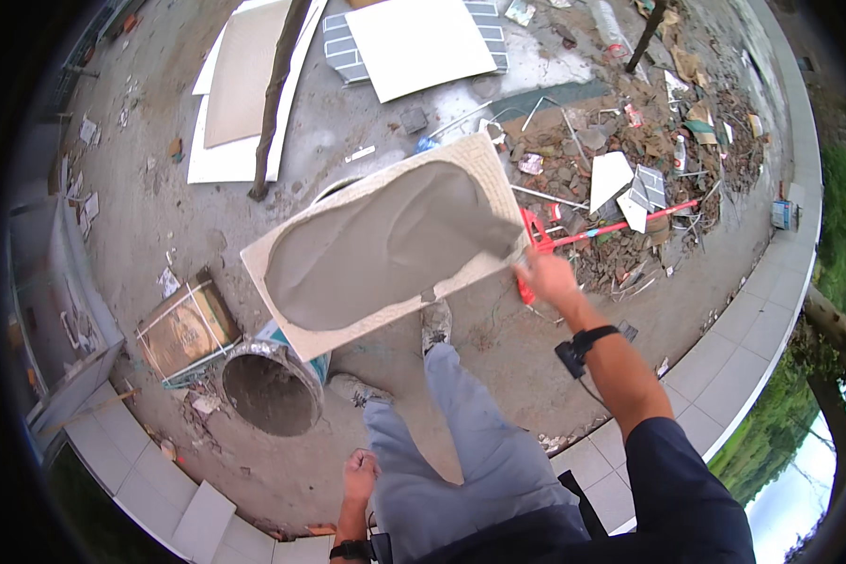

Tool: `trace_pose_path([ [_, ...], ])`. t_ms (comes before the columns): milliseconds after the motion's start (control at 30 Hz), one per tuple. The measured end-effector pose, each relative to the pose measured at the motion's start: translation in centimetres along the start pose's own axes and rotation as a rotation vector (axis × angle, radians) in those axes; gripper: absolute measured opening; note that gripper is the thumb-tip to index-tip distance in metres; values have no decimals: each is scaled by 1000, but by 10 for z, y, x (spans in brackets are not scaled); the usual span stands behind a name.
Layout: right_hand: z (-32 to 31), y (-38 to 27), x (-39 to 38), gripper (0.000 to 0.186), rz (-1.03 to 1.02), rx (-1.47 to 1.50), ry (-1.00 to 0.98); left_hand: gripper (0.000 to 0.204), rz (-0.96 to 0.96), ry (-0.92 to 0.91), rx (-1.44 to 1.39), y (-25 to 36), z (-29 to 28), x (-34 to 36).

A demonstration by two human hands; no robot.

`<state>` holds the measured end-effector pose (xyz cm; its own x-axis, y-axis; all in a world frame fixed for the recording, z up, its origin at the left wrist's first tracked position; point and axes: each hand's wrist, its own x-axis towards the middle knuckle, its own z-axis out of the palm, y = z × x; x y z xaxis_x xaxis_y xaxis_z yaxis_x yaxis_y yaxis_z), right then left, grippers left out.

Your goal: The person scoops mortar from a bucket with a trowel and spreads it across the back of a tile. After placing the tile on a wall, they return to pick up another tile and apply mortar to it.

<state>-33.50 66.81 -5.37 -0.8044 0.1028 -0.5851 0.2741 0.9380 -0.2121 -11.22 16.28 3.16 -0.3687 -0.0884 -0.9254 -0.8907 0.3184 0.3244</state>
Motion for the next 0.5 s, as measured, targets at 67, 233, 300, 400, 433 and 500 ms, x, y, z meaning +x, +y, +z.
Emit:
trace_pose_path([
  [67,17,21,9,44,-3,181,158,16,-43,5,-30,-20,-1,0],
  [233,77,-38,-11,46,229,1007,-226,17,-158,-27,135,-102,-1,0],
  [300,90,-79,-23,47,187,1135,-375,16,-143,-43,116,-104,9,-1],
  [400,101,-141,-24,50,-8,931,-484,15,-95,-71,43,-106,16,-2],
  [433,105,-160,-23,50,-19,923,-489,14,-65,-74,-22,-108,15,-2],
  [500,112,-191,-26,54,-62,800,-593,14,-51,-48,-86,-115,12,-5],
])
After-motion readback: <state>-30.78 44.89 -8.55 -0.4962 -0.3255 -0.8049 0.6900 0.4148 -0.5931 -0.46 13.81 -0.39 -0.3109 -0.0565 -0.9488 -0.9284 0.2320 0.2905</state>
